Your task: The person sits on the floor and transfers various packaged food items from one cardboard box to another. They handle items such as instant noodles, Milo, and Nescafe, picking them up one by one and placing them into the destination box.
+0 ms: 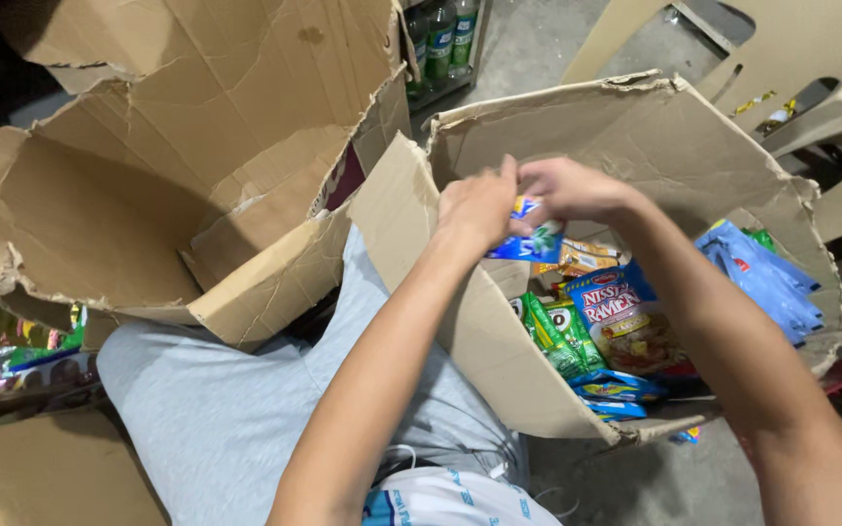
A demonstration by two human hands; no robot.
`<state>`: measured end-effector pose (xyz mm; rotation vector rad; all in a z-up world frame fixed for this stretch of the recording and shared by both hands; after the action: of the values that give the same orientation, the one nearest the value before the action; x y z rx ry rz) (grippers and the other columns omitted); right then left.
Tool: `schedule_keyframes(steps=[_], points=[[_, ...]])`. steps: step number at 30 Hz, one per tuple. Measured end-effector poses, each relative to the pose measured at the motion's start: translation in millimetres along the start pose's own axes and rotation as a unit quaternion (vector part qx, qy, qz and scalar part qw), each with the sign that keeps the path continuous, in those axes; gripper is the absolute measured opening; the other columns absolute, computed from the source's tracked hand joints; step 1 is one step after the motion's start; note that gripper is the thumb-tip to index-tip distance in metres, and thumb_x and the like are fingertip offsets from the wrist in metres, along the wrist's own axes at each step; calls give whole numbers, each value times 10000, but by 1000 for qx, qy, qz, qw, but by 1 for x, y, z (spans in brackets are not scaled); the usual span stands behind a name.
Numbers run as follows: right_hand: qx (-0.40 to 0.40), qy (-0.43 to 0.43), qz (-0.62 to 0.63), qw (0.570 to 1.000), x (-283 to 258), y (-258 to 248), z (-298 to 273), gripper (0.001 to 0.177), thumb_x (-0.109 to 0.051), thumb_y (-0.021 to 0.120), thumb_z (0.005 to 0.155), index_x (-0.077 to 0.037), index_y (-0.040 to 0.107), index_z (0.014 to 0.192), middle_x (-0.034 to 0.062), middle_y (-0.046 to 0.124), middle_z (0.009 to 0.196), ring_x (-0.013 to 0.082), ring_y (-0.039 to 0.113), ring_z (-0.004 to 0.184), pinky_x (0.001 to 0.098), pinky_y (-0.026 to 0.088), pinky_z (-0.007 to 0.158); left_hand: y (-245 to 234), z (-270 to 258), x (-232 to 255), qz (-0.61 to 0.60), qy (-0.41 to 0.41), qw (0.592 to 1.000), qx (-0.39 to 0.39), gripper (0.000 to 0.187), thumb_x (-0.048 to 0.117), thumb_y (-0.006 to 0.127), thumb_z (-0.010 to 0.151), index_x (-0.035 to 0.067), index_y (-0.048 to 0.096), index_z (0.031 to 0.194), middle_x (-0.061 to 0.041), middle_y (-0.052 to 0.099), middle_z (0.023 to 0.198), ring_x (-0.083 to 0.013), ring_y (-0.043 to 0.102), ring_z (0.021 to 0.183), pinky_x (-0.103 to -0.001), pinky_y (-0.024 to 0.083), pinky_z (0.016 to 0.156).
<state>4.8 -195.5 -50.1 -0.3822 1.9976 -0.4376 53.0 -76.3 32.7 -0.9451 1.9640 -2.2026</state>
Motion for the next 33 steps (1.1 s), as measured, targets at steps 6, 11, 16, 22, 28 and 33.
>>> schedule_keyframes(steps=[6, 11, 16, 22, 28, 33], points=[[146, -68, 158, 974, -67, -48, -87, 471, -41, 749, 850, 1, 623, 1303, 120, 760, 1081, 176, 711, 985, 320, 574, 862, -26, -15, 5, -163, 43, 984, 50, 391, 482, 742, 807, 161, 769, 1027, -163, 755, 880, -363, 722, 870, -493, 552, 771], [130, -192, 351, 907, -79, -53, -84, 447, -22, 696, 937, 4, 568, 1365, 101, 721, 1204, 184, 707, 1061, 331, 581, 932, -33, -15, -20, -266, 22, 946, 182, 389, 439, 692, 948, 50, 695, 971, -202, 737, 862, -403, 719, 854, -492, 544, 749], [144, -175, 323, 919, -56, -36, -60, 342, 8, 668, 1004, 29, 599, 1339, 129, 709, 1099, 195, 697, 881, 306, 585, 796, -31, -9, -34, -363, 65, 904, 217, 354, 376, 752, 906, 36, 710, 994, -172, 759, 868, -312, 764, 819, -417, 578, 715], [172, -246, 331, 895, -80, -32, -59, 258, 26, 673, 1018, 11, 586, 1260, 107, 701, 1104, 151, 684, 883, 272, 569, 766, -12, -23, -51, -610, 74, 787, 63, 388, 275, 861, 817, 11, 740, 1074, -40, 776, 943, -86, 716, 812, -282, 635, 709], [138, -206, 309, 918, -125, 9, -33, 183, -27, 636, 1065, 19, 595, 1237, 103, 692, 1139, 173, 689, 1000, 321, 568, 905, -32, -85, -87, -607, 36, 785, 118, 399, 323, 814, 859, 12, 732, 1095, -82, 770, 899, -114, 703, 706, -289, 602, 634], [-5, -279, 328, 903, -214, 74, -8, 116, -26, 625, 1165, 38, 530, 1186, 126, 680, 1238, 210, 672, 1170, 393, 550, 1051, -87, -156, -151, -540, -24, 806, 240, 411, 334, 824, 840, 11, 736, 1079, -63, 785, 873, -100, 727, 682, -276, 611, 637]])
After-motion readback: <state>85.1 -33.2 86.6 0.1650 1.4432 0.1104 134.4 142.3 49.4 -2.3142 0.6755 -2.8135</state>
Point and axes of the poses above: each hand's wrist, its own z-axis towards the middle knuckle, its own y-axis out of the palm, x = y × z, the point moved 10 cm from there along z, towards the middle knuckle
